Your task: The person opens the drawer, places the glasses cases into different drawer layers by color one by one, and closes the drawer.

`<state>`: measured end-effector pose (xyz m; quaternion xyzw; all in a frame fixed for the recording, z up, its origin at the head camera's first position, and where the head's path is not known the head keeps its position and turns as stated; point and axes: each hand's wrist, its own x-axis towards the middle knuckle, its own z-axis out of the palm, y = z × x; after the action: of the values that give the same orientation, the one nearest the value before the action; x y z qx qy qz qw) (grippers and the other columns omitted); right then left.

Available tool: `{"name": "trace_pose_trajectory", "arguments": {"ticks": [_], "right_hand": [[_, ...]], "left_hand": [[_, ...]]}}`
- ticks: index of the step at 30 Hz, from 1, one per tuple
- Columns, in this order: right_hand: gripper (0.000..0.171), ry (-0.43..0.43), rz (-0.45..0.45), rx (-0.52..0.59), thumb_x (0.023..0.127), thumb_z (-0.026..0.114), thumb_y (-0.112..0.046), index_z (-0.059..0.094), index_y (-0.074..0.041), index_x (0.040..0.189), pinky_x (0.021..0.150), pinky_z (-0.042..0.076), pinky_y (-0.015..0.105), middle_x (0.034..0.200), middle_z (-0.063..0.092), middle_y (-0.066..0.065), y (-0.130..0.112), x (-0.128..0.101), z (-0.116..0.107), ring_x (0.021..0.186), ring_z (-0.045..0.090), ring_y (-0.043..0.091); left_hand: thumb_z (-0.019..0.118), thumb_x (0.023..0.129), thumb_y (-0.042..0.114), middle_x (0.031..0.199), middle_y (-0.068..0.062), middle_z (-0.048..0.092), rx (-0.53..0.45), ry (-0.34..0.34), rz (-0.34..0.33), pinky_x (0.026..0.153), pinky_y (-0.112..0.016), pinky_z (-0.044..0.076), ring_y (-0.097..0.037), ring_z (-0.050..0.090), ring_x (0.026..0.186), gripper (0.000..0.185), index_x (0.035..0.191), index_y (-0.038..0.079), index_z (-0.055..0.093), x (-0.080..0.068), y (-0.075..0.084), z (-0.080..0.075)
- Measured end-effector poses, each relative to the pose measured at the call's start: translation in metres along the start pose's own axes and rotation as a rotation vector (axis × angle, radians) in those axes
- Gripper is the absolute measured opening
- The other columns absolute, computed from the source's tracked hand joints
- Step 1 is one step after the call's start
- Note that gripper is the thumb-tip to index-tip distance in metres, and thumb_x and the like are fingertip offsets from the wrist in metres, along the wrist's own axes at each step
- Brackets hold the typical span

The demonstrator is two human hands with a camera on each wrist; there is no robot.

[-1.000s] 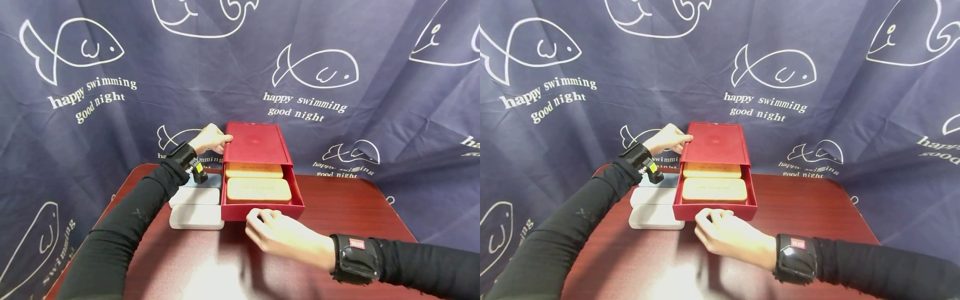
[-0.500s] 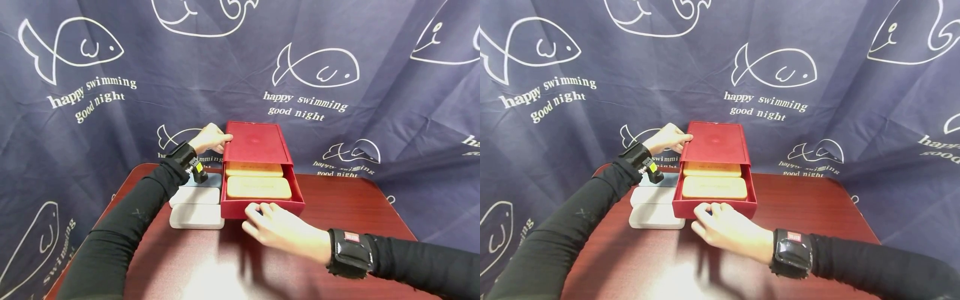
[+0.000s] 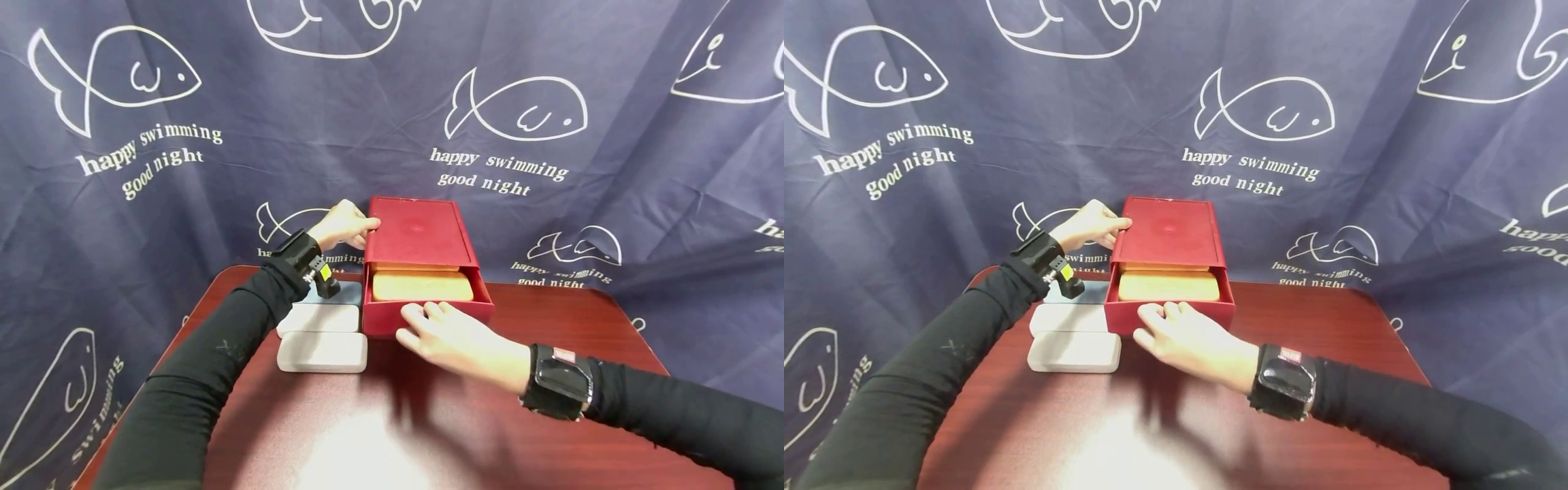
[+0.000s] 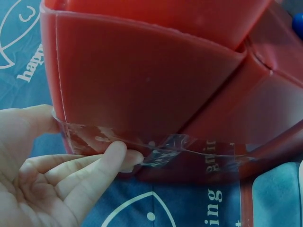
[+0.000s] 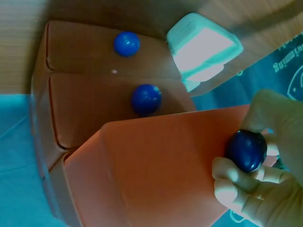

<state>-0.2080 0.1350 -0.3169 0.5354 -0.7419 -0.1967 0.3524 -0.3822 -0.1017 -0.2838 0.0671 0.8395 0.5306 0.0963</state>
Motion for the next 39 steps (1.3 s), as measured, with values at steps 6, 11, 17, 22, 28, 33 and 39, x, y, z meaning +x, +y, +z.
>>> {"name": "trace_pose_trajectory", "arguments": {"ticks": [6,11,17,22,28,33,39], "right_hand": [[0.031,-0.021,0.014,0.039,0.081,0.081,-0.011,0.051,-0.009,0.088,0.059,0.047,0.03,0.092,0.05,0.009,0.012,0.004,0.01,0.064,0.051,0.022],[0.031,-0.099,0.041,0.085,0.082,0.082,-0.012,0.052,-0.01,0.091,0.063,0.053,0.032,0.099,0.053,0.012,0.021,0.009,0.019,0.069,0.057,0.024],[0.031,-0.148,0.062,0.124,0.082,0.083,-0.009,0.054,-0.01,0.092,0.061,0.052,0.031,0.102,0.054,0.012,0.031,0.013,0.029,0.069,0.057,0.024],[0.026,-0.118,0.067,0.12,0.084,0.079,-0.007,0.054,-0.011,0.091,0.059,0.05,0.029,0.099,0.051,0.011,0.039,0.016,0.039,0.066,0.055,0.022],[0.024,-0.137,0.082,0.121,0.084,0.079,-0.006,0.057,-0.012,0.093,0.061,0.051,0.031,0.1,0.052,0.011,0.044,0.019,0.044,0.067,0.057,0.023],[0.03,-0.171,0.081,0.12,0.081,0.085,-0.013,0.059,-0.011,0.096,0.064,0.053,0.032,0.102,0.052,0.011,0.045,0.021,0.046,0.068,0.057,0.023],[0.037,-0.2,0.081,0.116,0.077,0.089,-0.017,0.06,-0.012,0.1,0.067,0.054,0.032,0.104,0.054,0.012,0.044,0.021,0.047,0.072,0.059,0.023]], "left_hand": [[0.067,0.096,0.015,0.071,-0.007,0.071,-0.004,-0.001,-0.003,0.076,-0.038,0.062,-0.013,0.072,0.058,0.036,0.112,-0.016,0.067,0.001,0.002,-0.001],[0.068,0.096,0.016,0.074,-0.009,0.071,0.003,0.002,-0.008,0.076,-0.037,0.062,-0.014,0.072,0.06,0.037,0.114,-0.016,0.067,0.002,0.003,0.0],[0.067,0.096,0.016,0.075,-0.01,0.072,0.001,0.004,-0.007,0.075,-0.037,0.062,-0.015,0.073,0.061,0.036,0.113,-0.016,0.067,0.001,0.003,0.001],[0.067,0.096,0.016,0.078,-0.011,0.073,-0.005,0.0,-0.006,0.079,-0.04,0.062,-0.015,0.073,0.062,0.037,0.114,-0.016,0.067,0.001,0.003,0.0],[0.067,0.096,0.015,0.081,-0.013,0.074,-0.01,0.0,-0.011,0.077,-0.039,0.062,-0.017,0.074,0.064,0.036,0.114,-0.016,0.067,0.0,0.002,0.0],[0.068,0.096,0.015,0.076,-0.009,0.072,-0.015,-0.005,-0.012,0.076,-0.037,0.062,-0.015,0.073,0.062,0.036,0.114,-0.016,0.067,0.0,0.002,0.0],[0.068,0.096,0.015,0.088,-0.019,0.076,-0.018,-0.006,-0.002,0.079,-0.039,0.062,-0.023,0.077,0.072,0.034,0.112,-0.015,0.068,-0.002,0.001,-0.001]]}}
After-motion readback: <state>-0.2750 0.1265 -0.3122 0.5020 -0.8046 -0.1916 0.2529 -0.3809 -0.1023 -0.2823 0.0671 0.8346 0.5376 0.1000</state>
